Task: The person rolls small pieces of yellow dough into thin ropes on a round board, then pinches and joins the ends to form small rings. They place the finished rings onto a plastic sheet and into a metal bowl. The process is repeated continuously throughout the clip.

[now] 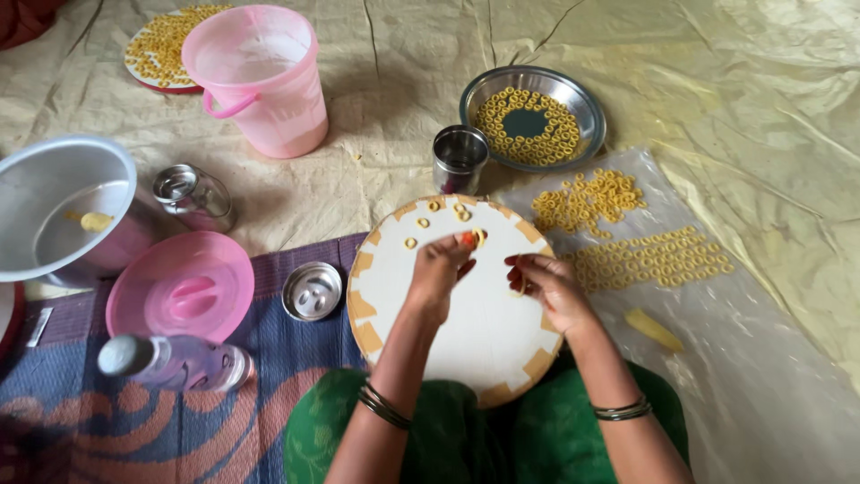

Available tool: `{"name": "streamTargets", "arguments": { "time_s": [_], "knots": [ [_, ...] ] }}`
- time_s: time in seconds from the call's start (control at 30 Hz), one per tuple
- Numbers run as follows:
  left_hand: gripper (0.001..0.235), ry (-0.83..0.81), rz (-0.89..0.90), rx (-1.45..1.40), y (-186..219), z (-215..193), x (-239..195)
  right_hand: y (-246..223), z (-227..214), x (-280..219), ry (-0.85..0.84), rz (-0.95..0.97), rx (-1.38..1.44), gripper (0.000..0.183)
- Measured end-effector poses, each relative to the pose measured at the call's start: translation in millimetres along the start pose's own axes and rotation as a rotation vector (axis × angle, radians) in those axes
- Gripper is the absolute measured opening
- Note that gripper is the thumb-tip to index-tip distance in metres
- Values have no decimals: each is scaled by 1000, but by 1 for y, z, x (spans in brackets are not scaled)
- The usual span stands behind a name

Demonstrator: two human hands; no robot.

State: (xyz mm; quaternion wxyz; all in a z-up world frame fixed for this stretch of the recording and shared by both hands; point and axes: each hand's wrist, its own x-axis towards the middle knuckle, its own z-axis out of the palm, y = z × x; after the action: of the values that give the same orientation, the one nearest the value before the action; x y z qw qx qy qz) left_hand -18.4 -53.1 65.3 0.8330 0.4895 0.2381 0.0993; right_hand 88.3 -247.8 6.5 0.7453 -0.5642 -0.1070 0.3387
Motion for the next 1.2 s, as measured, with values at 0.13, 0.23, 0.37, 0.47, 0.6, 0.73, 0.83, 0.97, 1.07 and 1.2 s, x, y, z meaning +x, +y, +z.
{"name": "streamTargets", "arguments": {
  "time_s": [0.13,0.23,0.37,0.47,0.6,0.73,0.83,0.97,1.07,1.2],
  "knots": [
    [16,-17,20,-132,-41,-15,31,40,-14,30,0,31,33,26],
    [16,-19,13,-183,-53,-19,46,59,-23,39,-36,29,79,27],
    [17,-6,-1,-224,-53,-24,59,70,-24,46,-25,51,61,27],
    [16,24,-44,-244,-51,-32,62,68,-24,50,4,67,18,28],
    [21,44,-75,-313,-50,-41,62,62,-24,54,15,50,39,28],
    [18,-4,-45,-262,-52,-45,62,58,-24,52,-13,21,22,29],
    [19,-13,-37,-243,-52,-46,62,55,-20,49,-38,24,9,30],
    [23,15,-32,-257,-53,-49,63,57,-17,51,-49,5,-6,30],
    [24,35,-52,-282,-55,-52,63,57,-17,50,-37,15,-15,29],
    [23,39,-52,-236,-57,-53,63,56,-13,48,-39,4,-24,29]
  ]
}}
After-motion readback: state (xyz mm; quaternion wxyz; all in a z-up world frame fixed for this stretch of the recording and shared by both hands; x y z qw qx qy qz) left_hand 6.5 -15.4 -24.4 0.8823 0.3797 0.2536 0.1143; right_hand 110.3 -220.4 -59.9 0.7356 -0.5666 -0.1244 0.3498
